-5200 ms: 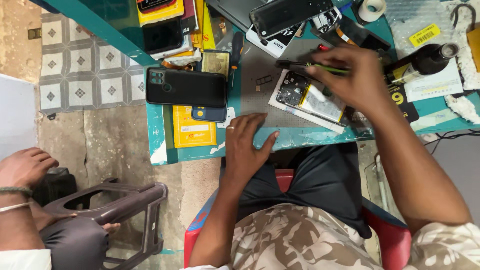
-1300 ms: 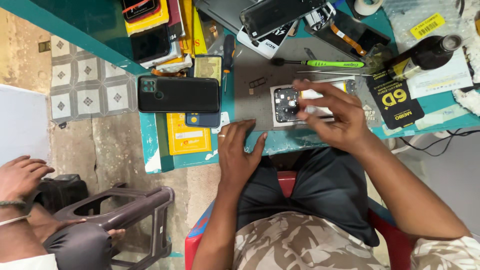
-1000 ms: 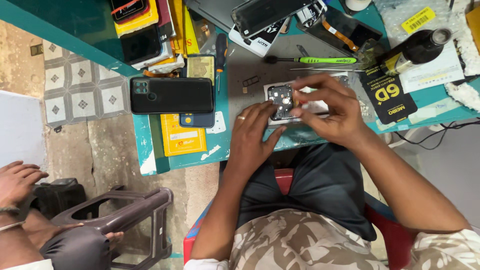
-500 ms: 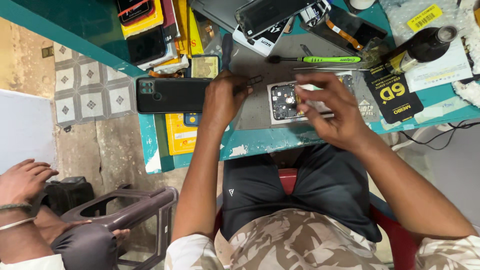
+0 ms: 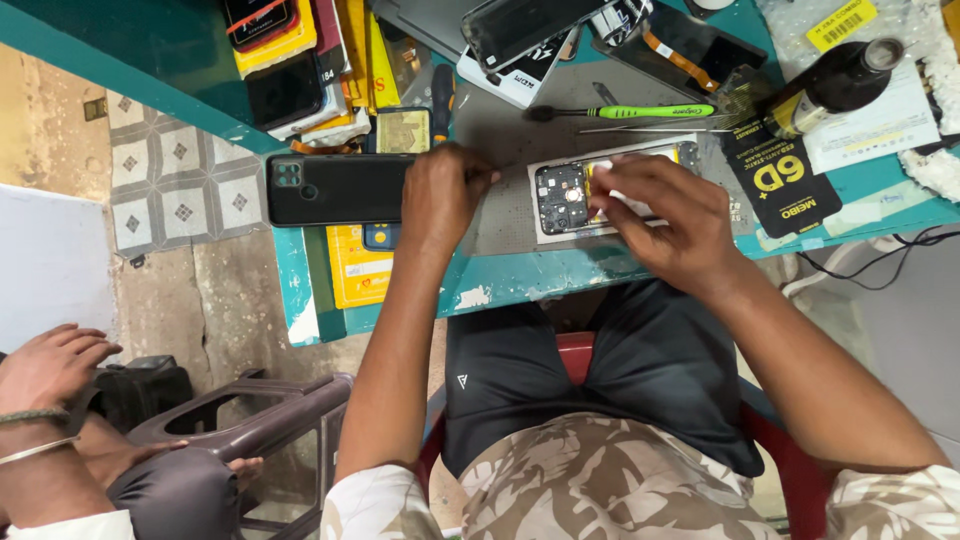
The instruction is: The person applies a screen protector to a smartphone, smoothing it with a card and peeling off the backing. They then place the phone on the table and use a red screwdriver to work on the internal components.
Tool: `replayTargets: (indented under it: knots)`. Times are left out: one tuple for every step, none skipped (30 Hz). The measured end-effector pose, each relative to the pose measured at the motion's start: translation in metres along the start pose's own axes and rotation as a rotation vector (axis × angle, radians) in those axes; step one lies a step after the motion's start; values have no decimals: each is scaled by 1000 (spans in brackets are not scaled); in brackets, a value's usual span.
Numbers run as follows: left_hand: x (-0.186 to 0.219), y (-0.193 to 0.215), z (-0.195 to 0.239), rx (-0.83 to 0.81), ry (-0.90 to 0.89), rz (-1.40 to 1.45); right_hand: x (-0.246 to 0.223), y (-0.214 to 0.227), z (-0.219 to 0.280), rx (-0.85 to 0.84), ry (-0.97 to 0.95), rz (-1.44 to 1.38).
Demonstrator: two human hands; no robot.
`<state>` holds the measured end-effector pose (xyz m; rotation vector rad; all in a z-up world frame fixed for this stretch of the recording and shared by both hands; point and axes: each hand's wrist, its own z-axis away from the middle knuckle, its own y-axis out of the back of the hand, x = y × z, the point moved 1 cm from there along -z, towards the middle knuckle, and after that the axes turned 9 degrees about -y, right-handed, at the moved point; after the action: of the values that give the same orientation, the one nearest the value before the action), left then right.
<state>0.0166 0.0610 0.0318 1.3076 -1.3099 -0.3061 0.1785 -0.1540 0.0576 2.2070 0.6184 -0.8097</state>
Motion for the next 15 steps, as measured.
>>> replayTargets:
  knots:
    - [1, 0, 2, -10, 20, 12, -1, 1, 0, 24, 45, 63]
    - [2, 0, 2, -21, 40, 24, -1, 2, 0, 23, 52, 69]
    - [3, -2, 1, -28, 75, 33, -1, 3, -1, 24, 59, 78]
    - [2, -3, -1, -34, 109, 41, -2, 4, -1, 25, 67, 87]
    - [1, -5, -3, -42, 145, 49, -3, 4, 0, 3, 41, 47]
    - [0, -6, -4, -53, 154, 50, -3, 4, 1, -19, 15, 8]
    - [-2, -6, -6, -60, 161, 49, -4, 3, 1, -40, -6, -32]
    - [-3, -5, -8, -67, 169, 48, -5, 2, 1, -8, -13, -75]
    - [-5, -5, -10, -88, 161, 60, -6, -1, 1, 23, -20, -119]
    - [-7, -3, -13, -109, 153, 72, -7, -2, 1, 54, -26, -162]
    - [-8, -2, -15, -131, 148, 85, -6, -2, 1, 31, -44, -167]
    - [-11, -1, -18, -121, 151, 161, -6, -3, 1, 9, -61, -171]
    - [-13, 1, -26, -112, 150, 236, -5, -4, 1, -9, -78, -173]
    - [-16, 2, -34, -103, 148, 312, -5, -3, 0, -13, -61, -164]
    - [-19, 1, -48, -65, 78, 274, -4, -3, 0, -17, -46, -154]
